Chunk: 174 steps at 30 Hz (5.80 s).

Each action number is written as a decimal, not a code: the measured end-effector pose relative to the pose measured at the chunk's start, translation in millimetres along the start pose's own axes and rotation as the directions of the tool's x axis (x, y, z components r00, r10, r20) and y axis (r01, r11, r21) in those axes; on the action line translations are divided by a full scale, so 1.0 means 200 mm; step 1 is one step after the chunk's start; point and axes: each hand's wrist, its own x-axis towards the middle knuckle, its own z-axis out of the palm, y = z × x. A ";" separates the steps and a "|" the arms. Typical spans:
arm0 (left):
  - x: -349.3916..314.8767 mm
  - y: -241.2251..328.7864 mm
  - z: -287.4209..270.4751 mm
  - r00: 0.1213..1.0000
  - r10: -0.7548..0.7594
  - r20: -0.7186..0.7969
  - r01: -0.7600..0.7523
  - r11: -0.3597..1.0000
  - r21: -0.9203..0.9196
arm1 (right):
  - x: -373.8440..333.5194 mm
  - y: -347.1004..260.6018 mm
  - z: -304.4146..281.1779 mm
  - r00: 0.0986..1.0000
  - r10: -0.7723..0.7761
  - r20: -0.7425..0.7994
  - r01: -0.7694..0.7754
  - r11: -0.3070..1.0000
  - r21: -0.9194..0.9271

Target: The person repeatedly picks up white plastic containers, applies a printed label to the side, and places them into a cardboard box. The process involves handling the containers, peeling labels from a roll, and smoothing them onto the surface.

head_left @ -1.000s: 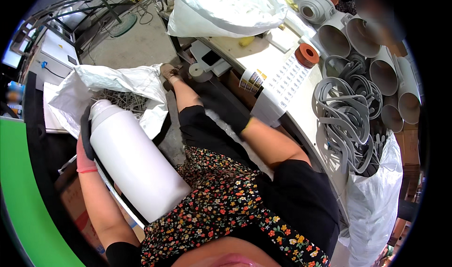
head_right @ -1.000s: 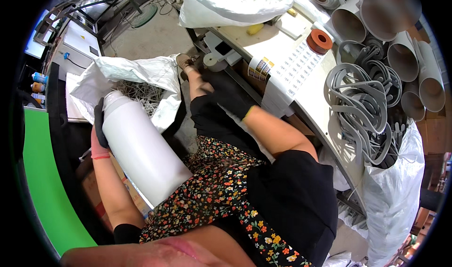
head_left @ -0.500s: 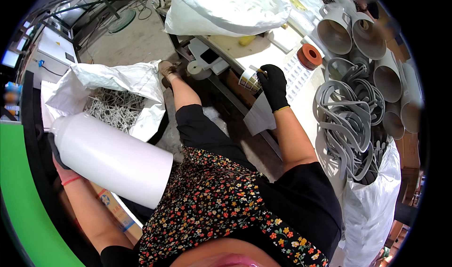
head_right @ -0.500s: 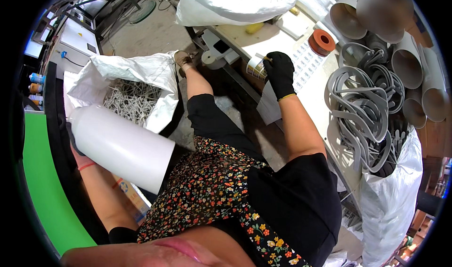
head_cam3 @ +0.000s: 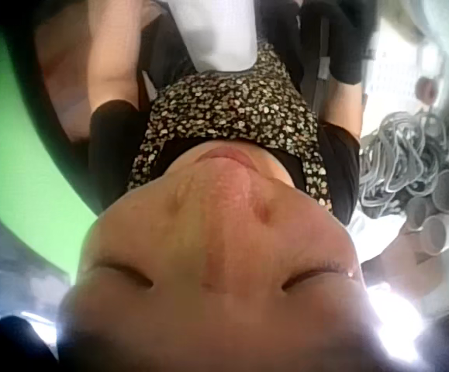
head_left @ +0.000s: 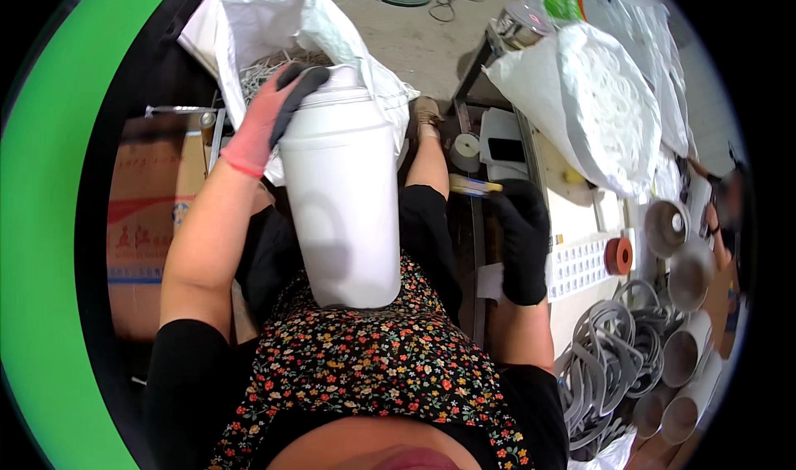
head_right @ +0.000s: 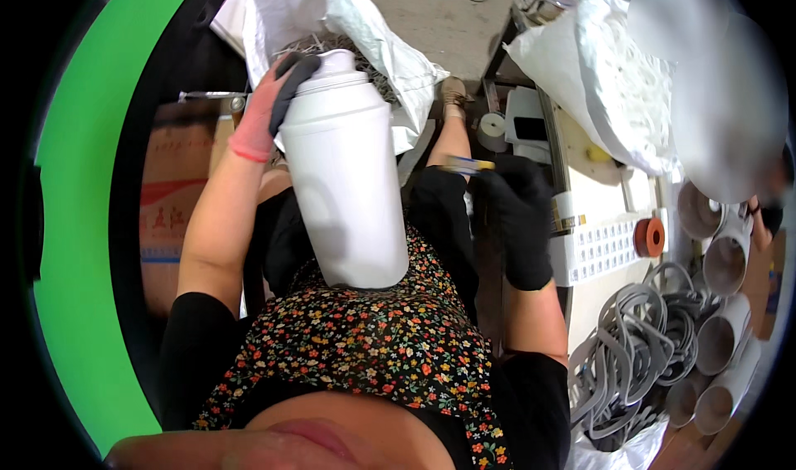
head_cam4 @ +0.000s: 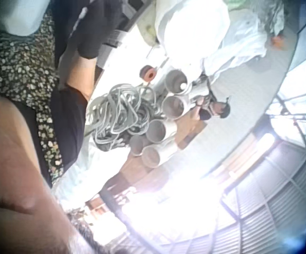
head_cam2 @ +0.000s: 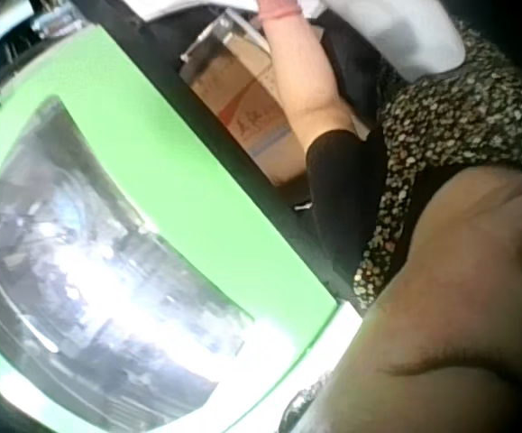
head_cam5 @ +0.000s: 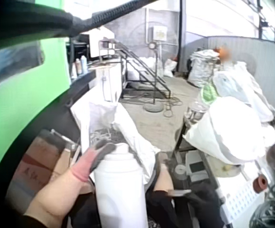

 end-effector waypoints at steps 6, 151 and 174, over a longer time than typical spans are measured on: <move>-0.12 0.15 0.04 0.977 0.205 0.056 -0.212 0.962 0.174 | 0.01 0.04 0.43 0.907 0.056 0.416 -0.258 0.857 0.447; -0.71 0.06 0.15 0.965 -0.105 0.240 0.247 0.665 -0.704 | 0.11 0.19 0.23 0.891 0.183 0.417 -0.339 0.878 0.338; -0.71 0.23 -0.03 0.996 -0.042 0.085 0.082 0.825 -0.559 | 0.05 0.05 0.35 0.945 -0.131 0.301 0.167 0.981 -0.099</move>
